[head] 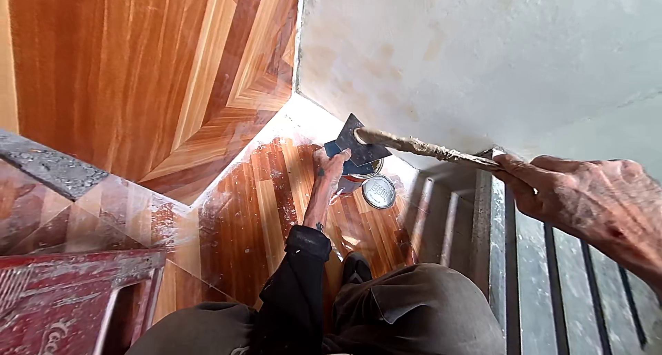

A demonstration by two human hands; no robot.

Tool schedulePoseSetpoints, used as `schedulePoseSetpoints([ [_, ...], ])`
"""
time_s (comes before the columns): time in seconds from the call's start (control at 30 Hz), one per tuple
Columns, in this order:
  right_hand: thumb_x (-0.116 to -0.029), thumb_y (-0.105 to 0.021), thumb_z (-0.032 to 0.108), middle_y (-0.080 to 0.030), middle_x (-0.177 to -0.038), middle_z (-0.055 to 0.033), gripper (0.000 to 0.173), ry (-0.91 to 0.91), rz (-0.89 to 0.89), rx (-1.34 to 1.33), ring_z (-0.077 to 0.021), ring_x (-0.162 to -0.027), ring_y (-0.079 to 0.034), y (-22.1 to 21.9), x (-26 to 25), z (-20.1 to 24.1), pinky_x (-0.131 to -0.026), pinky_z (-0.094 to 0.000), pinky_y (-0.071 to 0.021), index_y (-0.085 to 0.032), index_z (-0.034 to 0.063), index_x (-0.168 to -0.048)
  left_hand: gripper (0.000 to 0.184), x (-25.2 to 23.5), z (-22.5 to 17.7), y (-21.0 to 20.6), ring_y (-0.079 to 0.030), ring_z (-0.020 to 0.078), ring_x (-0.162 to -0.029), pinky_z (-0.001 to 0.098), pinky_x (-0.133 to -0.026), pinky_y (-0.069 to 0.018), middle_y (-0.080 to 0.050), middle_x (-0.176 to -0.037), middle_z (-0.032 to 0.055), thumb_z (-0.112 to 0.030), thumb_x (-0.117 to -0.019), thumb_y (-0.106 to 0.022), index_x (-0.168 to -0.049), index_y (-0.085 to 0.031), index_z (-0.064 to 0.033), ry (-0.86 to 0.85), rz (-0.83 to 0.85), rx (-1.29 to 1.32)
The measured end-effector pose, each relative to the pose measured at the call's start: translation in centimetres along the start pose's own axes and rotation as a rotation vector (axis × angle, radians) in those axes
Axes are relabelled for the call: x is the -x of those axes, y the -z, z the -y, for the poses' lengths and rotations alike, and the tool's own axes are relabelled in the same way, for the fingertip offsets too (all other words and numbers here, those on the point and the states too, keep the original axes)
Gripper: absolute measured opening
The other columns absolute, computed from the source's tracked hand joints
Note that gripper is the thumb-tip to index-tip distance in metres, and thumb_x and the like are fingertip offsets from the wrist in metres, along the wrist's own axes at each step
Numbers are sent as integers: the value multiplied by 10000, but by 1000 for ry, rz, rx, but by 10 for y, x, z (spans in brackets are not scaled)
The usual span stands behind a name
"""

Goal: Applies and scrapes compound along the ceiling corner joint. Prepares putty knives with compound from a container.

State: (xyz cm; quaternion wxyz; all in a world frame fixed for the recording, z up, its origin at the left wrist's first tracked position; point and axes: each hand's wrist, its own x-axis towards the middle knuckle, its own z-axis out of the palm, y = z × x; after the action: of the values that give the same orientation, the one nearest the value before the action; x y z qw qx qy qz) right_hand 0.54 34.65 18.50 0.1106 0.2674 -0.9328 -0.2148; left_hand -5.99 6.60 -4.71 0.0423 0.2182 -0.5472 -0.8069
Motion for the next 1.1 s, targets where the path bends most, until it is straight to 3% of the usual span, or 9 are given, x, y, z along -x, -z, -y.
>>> schedulePoseSetpoints([
  [0.13,-1038,-395,324,-601,-674,-194,455,-21,-13,-44,-420,-504,-579,-3,5,2,-419,-541,-377,-730,82,-1230,301,6,-9,-1,-646,189,-1005,373,-908,-544,-660,-1098,149,-55,-893,-746,-1163,-625,2,15,-4,-10],
  [0.27,-1044,-391,323,-614,-692,-193,446,-31,-15,-30,-422,-523,-593,-2,8,4,-427,-542,-384,-726,104,-1242,228,-2,0,-2,-690,196,-897,381,-819,-591,-694,-998,144,-41,-884,-742,-1087,-654,14,-19,-9,53],
  [0.4,-1051,-387,348,-601,-670,-186,463,-11,-38,-37,-414,-511,-582,-3,12,5,-425,-534,-378,-739,111,-1234,304,-3,5,-2,-668,199,-985,384,-883,-574,-669,-1091,150,-70,-901,-738,-1171,-623,6,-15,-13,100],
  [0.5,-1055,-377,348,-616,-702,-200,471,-39,-65,-54,-429,-527,-589,-1,13,3,-431,-553,-385,-729,93,-1236,232,-4,5,-3,-683,196,-903,383,-828,-590,-684,-1006,141,-51,-900,-734,-1104,-644,12,-17,-35,135],
  [0.77,-1054,-399,363,-630,-679,-208,466,-41,-97,-63,-430,-518,-602,-1,16,7,-432,-557,-398,-749,90,-1196,298,-5,3,2,-674,210,-985,395,-883,-578,-674,-1089,154,-81,-908,-741,-1170,-625,-1,18,-9,176],
  [1.1,-1057,-404,360,-614,-667,-209,453,-45,-113,-67,-432,-523,-599,-2,18,6,-436,-559,-392,-748,88,-1168,286,-7,7,3,-695,228,-957,408,-859,-598,-687,-1068,162,-66,-904,-737,-1159,-630,5,23,-2,237],
])
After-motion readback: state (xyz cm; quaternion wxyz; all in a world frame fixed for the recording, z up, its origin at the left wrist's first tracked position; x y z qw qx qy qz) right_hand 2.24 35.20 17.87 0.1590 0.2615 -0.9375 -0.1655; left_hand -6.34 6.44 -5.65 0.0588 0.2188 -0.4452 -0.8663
